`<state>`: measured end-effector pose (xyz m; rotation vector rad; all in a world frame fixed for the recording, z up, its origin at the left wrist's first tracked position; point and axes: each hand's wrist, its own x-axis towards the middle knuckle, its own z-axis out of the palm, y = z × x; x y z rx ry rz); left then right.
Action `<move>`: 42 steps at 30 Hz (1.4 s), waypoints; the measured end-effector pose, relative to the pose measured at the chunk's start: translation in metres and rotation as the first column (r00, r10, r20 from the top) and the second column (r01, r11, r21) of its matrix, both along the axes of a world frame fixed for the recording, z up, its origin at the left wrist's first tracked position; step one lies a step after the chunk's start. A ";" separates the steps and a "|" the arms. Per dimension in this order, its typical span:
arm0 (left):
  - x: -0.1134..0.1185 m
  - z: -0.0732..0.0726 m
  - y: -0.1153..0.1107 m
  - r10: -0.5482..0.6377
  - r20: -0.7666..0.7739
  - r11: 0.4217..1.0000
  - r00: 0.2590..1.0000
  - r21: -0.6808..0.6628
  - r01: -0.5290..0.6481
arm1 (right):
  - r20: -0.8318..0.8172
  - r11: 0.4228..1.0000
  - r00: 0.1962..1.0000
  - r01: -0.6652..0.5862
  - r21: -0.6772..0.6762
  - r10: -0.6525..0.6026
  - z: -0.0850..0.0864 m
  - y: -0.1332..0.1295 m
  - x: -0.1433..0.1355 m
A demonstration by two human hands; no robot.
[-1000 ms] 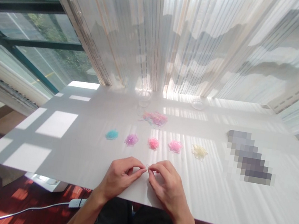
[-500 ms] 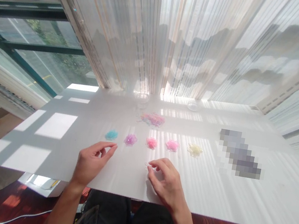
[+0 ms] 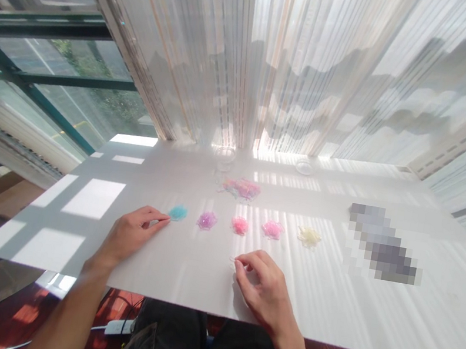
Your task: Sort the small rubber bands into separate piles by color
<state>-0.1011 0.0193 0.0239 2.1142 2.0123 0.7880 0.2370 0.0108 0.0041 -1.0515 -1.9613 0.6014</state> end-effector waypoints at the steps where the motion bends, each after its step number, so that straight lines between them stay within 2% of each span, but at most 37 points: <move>1: 0.000 -0.001 0.000 -0.001 -0.001 1.000 1.000 0.001 0.001 | -0.002 1.000 1.000 0.000 -0.003 0.000 0.000 0.000 0.000; 15: -0.004 -0.004 0.000 0.029 -0.072 1.000 0.997 -0.001 -0.029 | -0.013 1.000 1.000 -0.002 -0.014 0.002 -0.001 -0.001 0.000; 22: 0.003 -0.004 -0.004 0.052 -0.111 0.998 0.992 0.049 -0.047 | -0.004 1.000 1.000 0.007 -0.014 -0.007 0.001 -0.001 0.000; 26: 0.009 -0.002 -0.007 0.058 -0.123 0.991 0.991 0.125 -0.043 | -0.011 1.000 1.000 0.018 -0.013 -0.018 0.001 -0.001 0.000; 29: 0.032 0.002 -0.014 -0.005 -0.036 0.978 0.999 0.207 0.012 | -0.026 0.997 0.997 0.075 -0.010 -0.075 -0.002 -0.001 -0.001; 31: 0.058 0.004 -0.020 -0.156 0.049 0.965 0.987 0.223 0.141 | -0.042 0.991 0.990 0.134 0.002 -0.134 -0.003 -0.001 -0.001; 34: 0.100 0.002 -0.023 -0.359 0.077 0.929 0.930 0.126 0.348 | -0.050 0.981 0.980 0.193 0.013 -0.192 -0.004 0.000 0.000; 36: 0.122 -0.003 -0.021 -0.398 0.049 0.915 0.916 0.087 0.393 | -0.040 0.980 0.979 0.199 0.012 -0.199 -0.003 0.000 0.002; 38: 0.134 -0.010 -0.017 -0.392 0.020 0.919 0.920 0.064 0.390 | -0.013 0.982 0.982 0.190 -0.002 -0.190 -0.002 -0.001 0.004; 42: 0.141 -0.020 -0.013 -0.367 -0.005 0.928 0.930 0.061 0.366 | 0.072 0.984 0.983 0.170 -0.054 -0.166 -0.003 -0.005 0.009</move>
